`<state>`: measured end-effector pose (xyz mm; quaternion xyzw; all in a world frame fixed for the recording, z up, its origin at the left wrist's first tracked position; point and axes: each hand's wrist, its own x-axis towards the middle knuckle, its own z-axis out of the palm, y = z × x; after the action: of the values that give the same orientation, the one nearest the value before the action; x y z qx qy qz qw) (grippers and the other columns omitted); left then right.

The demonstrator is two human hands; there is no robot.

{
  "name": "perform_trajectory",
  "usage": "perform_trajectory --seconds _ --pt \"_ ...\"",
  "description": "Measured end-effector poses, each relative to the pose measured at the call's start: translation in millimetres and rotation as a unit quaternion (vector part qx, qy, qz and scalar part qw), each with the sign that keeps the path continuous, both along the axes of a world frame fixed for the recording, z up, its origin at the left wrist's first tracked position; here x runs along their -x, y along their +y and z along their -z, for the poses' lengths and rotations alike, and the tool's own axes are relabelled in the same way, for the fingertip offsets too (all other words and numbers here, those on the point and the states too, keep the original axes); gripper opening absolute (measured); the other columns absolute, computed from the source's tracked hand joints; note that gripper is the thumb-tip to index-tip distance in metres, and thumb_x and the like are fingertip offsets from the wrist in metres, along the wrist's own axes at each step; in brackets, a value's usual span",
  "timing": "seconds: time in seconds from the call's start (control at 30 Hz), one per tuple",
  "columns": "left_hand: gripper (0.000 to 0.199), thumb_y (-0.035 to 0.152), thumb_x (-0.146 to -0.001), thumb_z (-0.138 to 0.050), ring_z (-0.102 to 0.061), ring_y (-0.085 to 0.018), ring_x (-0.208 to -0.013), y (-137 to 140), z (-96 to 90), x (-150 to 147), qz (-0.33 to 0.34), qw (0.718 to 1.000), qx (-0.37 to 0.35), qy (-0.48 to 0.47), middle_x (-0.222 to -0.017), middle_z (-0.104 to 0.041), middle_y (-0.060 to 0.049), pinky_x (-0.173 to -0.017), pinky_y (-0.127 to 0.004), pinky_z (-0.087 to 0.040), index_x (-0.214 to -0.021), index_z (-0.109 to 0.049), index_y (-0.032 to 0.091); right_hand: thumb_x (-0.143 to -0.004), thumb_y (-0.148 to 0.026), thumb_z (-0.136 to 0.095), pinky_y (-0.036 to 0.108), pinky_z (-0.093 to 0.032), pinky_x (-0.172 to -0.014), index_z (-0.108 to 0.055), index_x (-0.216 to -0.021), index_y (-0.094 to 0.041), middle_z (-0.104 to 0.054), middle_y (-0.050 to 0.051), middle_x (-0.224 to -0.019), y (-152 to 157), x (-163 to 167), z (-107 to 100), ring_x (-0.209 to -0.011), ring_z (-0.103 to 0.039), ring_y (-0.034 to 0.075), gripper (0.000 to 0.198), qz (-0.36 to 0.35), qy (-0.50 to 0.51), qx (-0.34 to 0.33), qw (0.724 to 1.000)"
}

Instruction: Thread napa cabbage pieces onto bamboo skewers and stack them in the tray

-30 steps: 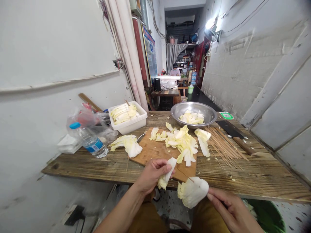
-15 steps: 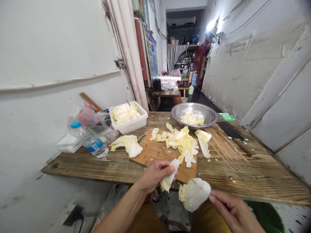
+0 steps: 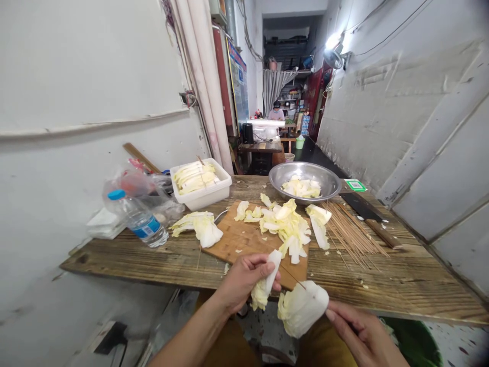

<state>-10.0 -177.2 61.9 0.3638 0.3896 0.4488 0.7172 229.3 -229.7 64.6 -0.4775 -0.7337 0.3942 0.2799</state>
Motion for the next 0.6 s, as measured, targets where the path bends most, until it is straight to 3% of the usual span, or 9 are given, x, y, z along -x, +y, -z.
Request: perform_trajectory --seconds 0.13,0.4,0.6 --pt "0.030 0.039 -0.065 -0.074 -0.056 -0.008 -0.044 1 -3.0 2 0.032 0.999 -0.014 0.027 -0.055 -0.065 -0.004 -0.045 -0.016 -0.041 -0.067 -0.067 0.009 -0.091 -0.036 -0.044 0.027 -0.048 -0.089 -0.062 -0.118 -0.026 -0.064 0.003 -0.118 0 -2 -1 -0.107 -0.060 0.022 0.034 -0.008 0.002 0.011 1.000" --pt "0.028 0.039 -0.070 -0.070 -0.055 -0.008 -0.046 4 -1.5 -1 0.123 0.989 -0.018 0.084 -0.054 -0.066 -0.004 -0.046 -0.016 -0.038 -0.069 -0.071 0.010 -0.091 -0.038 -0.044 0.028 -0.049 -0.087 -0.064 -0.115 -0.025 -0.066 0.004 -0.113 -4 -4 -4 -0.102 -0.062 0.023 0.034 -0.015 0.021 0.051 0.998" --pt "0.027 0.039 -0.069 -0.070 -0.057 -0.010 -0.051 2 -3.0 -7 0.126 0.987 -0.034 0.097 -0.057 -0.067 -0.003 -0.051 -0.019 -0.041 -0.068 -0.072 0.012 -0.091 -0.038 -0.043 0.031 -0.048 -0.087 -0.063 -0.116 -0.023 -0.067 0.006 -0.112 -2 -1 -6 -0.101 -0.061 0.023 0.035 -0.003 0.021 0.053 0.998"
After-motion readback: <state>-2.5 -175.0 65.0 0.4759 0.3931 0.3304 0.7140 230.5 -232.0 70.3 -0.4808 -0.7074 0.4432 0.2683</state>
